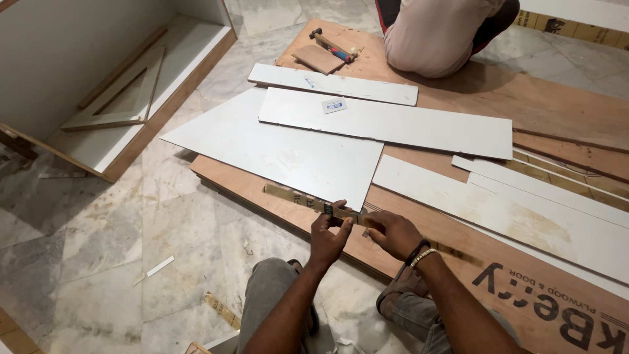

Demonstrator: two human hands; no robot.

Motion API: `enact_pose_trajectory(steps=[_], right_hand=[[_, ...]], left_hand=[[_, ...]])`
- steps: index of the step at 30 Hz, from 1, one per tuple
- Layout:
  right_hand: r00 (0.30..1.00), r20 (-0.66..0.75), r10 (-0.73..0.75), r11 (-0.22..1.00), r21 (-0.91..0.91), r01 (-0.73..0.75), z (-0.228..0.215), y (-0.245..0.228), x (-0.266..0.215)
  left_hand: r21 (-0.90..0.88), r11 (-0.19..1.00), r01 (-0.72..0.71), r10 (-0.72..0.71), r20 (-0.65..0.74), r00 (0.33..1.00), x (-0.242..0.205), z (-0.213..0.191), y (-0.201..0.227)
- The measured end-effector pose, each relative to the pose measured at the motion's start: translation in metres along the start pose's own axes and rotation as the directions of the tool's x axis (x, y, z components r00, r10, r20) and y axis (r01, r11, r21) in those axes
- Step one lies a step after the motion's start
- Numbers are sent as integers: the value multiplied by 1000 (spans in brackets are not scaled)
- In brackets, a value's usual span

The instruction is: The person sits on the floor and applies a thin strip of edge banding to the edge of a wooden board. They use a measuring tape to check dimensions and then carefully align and press the banding onto the wood edge.

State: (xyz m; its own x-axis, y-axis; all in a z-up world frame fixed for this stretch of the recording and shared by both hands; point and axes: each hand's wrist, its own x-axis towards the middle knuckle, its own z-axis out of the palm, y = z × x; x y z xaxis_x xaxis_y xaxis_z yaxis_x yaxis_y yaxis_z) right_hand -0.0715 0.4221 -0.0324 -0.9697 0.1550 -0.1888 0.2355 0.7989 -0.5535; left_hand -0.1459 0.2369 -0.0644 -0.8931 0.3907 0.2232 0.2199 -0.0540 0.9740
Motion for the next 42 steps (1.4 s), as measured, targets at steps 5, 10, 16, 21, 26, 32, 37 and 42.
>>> enact_pose_trajectory(steps=[5, 10, 16, 21, 26, 32, 37, 42], right_hand=[[996, 83, 16, 1000, 22, -18, 3, 3, 8], [989, 80, -123, 992, -13, 124, 2, 2, 10], [931, -60, -361, 929, 61, 365, 10, -12, 12], [940, -73, -334, 929, 142, 341, -1, -28, 4], [983, -154, -101, 847, 505, 166, -18, -42, 3], [952, -306, -30, 829, 524, 194, -24, -1, 0], [969, -224, 105, 870, 492, 19, -38, 13, -23], [970, -238, 52, 832, 547, 90, -33, 0, -22]], left_hand=[[-21, 997, 76, -76, 39, 996, -6, -2, 7], [10, 986, 164, -163, -70, 984, -17, -11, -5], [-112, 990, 82, -99, -158, 982, -22, -17, -8], [113, 987, 114, -92, -189, 978, -5, -21, 28], [17, 1000, -19, 19, 3, 1000, 42, -11, 76], [-404, 899, 171, -98, 197, 976, 67, 30, 53], [-317, 928, 194, -95, 301, 949, 46, 35, 31], [-155, 958, 241, -209, 196, 958, 46, 29, 33]])
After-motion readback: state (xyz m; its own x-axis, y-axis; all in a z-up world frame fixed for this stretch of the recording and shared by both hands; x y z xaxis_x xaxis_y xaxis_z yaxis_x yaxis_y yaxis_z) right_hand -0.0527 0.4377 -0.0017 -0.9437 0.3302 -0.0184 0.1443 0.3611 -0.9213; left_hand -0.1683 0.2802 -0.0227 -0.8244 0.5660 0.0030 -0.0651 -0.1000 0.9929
